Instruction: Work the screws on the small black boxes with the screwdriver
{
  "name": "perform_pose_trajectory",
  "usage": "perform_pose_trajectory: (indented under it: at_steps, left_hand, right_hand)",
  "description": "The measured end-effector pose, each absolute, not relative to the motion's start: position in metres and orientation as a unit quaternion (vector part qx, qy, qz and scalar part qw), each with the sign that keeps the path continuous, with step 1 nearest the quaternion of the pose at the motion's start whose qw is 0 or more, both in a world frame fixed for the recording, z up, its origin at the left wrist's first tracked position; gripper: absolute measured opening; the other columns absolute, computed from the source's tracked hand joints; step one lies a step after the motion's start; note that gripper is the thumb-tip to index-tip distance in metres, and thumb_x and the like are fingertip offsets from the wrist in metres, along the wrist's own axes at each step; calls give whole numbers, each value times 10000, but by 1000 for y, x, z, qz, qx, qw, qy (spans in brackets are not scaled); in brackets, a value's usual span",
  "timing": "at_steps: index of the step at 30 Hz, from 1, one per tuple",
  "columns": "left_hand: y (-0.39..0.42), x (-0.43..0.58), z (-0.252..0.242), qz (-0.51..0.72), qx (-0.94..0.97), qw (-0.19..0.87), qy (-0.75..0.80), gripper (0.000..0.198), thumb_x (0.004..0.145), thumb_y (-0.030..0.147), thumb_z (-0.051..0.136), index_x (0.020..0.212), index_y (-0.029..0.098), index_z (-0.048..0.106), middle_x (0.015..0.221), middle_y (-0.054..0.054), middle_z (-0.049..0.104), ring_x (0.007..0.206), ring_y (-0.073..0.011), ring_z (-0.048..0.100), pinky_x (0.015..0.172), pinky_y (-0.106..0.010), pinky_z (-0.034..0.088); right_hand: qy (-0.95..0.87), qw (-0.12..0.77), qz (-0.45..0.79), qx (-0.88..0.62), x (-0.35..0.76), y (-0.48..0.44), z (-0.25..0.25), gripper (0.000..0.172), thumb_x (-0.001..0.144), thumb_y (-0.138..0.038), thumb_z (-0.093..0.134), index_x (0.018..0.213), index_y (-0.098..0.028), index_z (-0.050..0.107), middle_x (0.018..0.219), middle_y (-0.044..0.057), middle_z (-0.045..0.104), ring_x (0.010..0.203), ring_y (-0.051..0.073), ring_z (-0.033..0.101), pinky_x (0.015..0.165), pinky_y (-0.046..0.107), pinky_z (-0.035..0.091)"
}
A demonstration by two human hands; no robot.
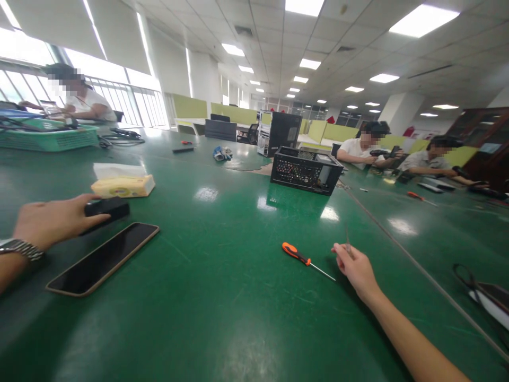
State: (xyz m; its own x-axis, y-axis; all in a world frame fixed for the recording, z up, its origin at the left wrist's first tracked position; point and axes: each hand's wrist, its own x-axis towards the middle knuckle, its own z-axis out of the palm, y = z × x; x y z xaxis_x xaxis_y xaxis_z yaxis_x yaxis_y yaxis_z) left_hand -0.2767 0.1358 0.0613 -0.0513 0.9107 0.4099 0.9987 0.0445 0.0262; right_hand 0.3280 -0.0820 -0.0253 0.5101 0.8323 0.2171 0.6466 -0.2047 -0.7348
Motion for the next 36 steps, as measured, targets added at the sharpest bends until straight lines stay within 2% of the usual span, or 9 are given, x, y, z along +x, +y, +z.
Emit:
perform_pose_trajectory:
  at_steps: [2, 4, 9, 15, 21, 24, 28, 31, 36]
  left_hand:
    - [131, -244, 67, -179, -644, 167, -725, 1061, 659, 921, 151, 1308, 166, 517, 902, 1, 690, 940, -253, 626, 834, -380, 450]
    - [112, -195, 70, -261, -710, 134, -641, 893, 768, 832, 287, 1350, 178, 465, 1118, -8, 656, 1001, -226, 610, 870, -338, 448]
    - [34, -65, 55, -242, -906, -88, -335, 478, 864, 480, 572, 1280, 245, 545, 1170, -47, 647, 1009, -218, 596, 874, -318, 465]
    - [-22, 14, 32, -200, -934, -196, -220, 463, 832, 314, 651, 1276, 233, 547, 1180, -57, 638, 1043, -233, 562, 922, -360, 449]
    - [-26, 32, 14, -204, -908, -258, -261, 625, 698, 398, 780, 1253, 204, 567, 1157, -82, 639, 1022, -261, 568, 902, -369, 460]
    - [-26, 33, 11, -215, -900, -272, -262, 473, 745, 446, 731, 1140, 205, 632, 1087, -65, 655, 979, -249, 585, 861, -346, 463]
    - [-27, 32, 11, -230, -892, -294, -256, 372, 764, 415, 714, 1066, 203, 663, 1005, -48, 668, 909, -220, 606, 806, -304, 460]
    - [-27, 32, 10, -237, -886, -304, -259, 369, 756, 408, 717, 1055, 195, 674, 986, -49, 670, 887, -214, 610, 782, -289, 461]
    - [-28, 30, 8, -241, -882, -307, -262, 396, 755, 420, 713, 1078, 195, 672, 988, -51, 670, 886, -214, 612, 780, -287, 465]
  right_hand:
    - [-484, 336, 50, -806, 334, -80, -24, 424, 872, -560, 430, 914, -199, 649, 671, 31, 624, 616, 192, 579, 558, 298, 415]
    - [-484, 296, 31, -823, 337, -77, -24, 343, 842, -499, 495, 969, -230, 665, 818, 62, 684, 719, 244, 611, 593, 328, 404]
    - [-521, 219, 10, -825, 335, -79, -23, 295, 852, -410, 481, 975, -252, 697, 958, 70, 685, 853, 261, 617, 653, 337, 407]
    - [-614, 213, -110, -752, 305, -88, -10, 385, 867, -510, 507, 1067, -232, 683, 1109, 83, 677, 1026, 289, 557, 810, 407, 411]
    - [-720, 177, -68, -667, 268, -82, -15, 398, 861, -290, 554, 1244, -193, 603, 1073, 121, 698, 957, 268, 586, 786, 387, 441]
    - [-685, 245, 30, -685, 272, -81, -13, 390, 853, -252, 524, 1225, -174, 613, 967, 102, 698, 859, 236, 618, 762, 366, 469]
    - [-577, 439, 224, -651, 276, -87, 20, 452, 816, -332, 561, 1236, -168, 567, 913, 51, 655, 514, 120, 533, 470, 279, 433]
    - [-512, 581, 303, -555, 265, -89, 56, 408, 756, -277, 590, 1154, -187, 571, 883, 12, 622, 455, 90, 512, 382, 240, 385]
    - [-499, 646, 322, -479, 240, -70, 83, 304, 666, -175, 547, 967, -185, 588, 731, -35, 600, 394, 74, 489, 349, 216, 363]
